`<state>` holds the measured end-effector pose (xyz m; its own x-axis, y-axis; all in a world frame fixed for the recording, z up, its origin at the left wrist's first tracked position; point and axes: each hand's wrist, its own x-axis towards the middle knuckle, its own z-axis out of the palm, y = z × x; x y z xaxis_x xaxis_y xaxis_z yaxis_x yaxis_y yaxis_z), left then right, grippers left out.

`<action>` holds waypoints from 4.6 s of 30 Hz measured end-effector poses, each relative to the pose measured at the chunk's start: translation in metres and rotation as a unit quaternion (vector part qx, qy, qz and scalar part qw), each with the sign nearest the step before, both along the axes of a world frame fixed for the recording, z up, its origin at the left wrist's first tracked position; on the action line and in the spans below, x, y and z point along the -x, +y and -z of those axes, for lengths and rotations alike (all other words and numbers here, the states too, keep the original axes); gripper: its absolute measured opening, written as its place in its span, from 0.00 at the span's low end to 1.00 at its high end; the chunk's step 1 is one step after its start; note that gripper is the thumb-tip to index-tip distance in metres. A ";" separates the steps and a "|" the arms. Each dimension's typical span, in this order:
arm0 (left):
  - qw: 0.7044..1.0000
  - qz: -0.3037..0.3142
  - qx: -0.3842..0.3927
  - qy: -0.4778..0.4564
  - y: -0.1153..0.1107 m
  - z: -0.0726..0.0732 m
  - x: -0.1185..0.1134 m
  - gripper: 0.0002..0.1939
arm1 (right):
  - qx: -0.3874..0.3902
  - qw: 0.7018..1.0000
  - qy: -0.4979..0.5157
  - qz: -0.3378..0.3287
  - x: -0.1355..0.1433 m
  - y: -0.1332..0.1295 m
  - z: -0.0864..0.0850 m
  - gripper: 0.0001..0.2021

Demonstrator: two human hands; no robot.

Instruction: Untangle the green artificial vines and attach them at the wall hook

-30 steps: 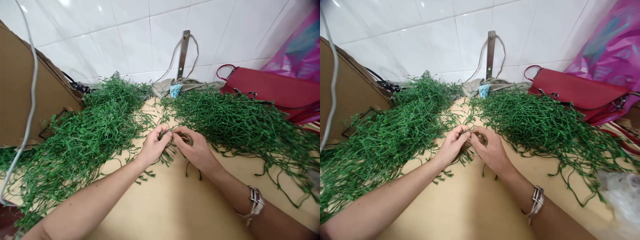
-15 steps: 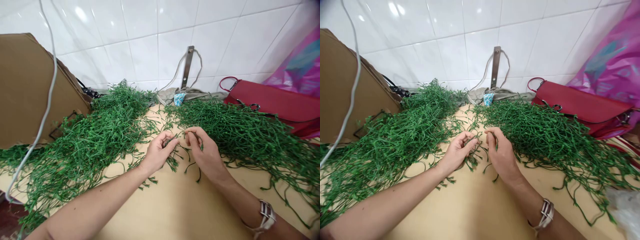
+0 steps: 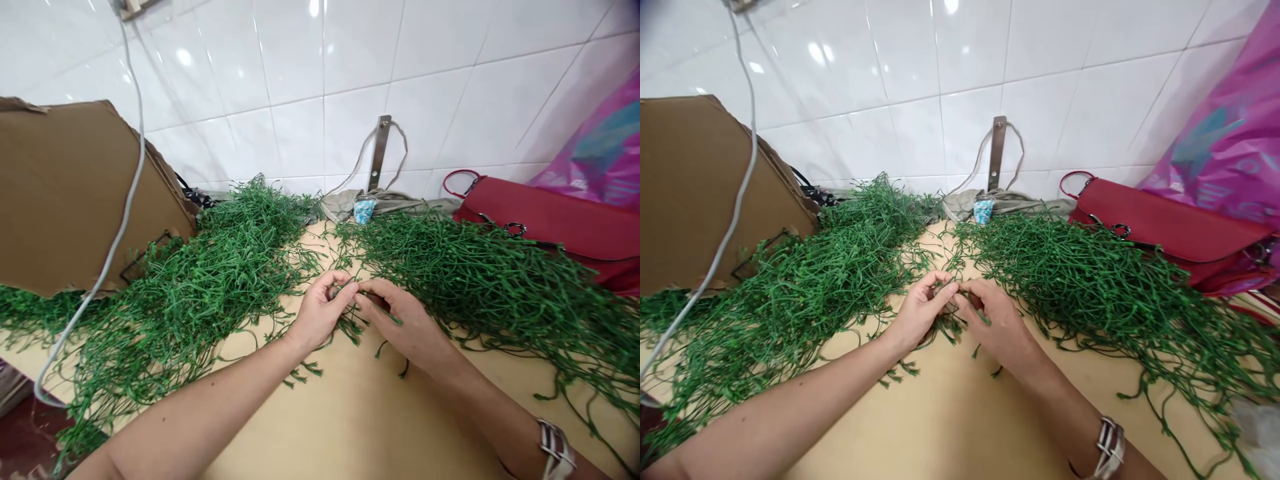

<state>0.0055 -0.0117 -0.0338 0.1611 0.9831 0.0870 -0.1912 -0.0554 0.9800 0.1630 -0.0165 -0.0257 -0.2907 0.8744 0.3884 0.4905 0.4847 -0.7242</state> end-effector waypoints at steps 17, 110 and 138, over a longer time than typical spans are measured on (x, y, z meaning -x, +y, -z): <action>0.999 0.001 0.013 -0.031 0.001 -0.007 0.003 0.23 | 0.119 0.981 0.153 -0.021 0.014 -0.012 0.004 0.09; 0.973 0.144 -0.038 0.175 0.001 -0.022 0.022 0.20 | 0.055 0.997 0.039 -0.039 -0.027 0.000 -0.021 0.07; 0.967 0.090 -0.103 0.217 0.007 -0.013 0.013 0.19 | -0.145 0.971 -0.146 0.118 -0.010 -0.001 -0.008 0.07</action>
<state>-0.0073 -0.0048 -0.0208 0.3935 0.9045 0.1642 0.2098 -0.2623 0.9419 0.1726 -0.0178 -0.0180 -0.2312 0.7956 0.5599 0.7765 0.4977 -0.3865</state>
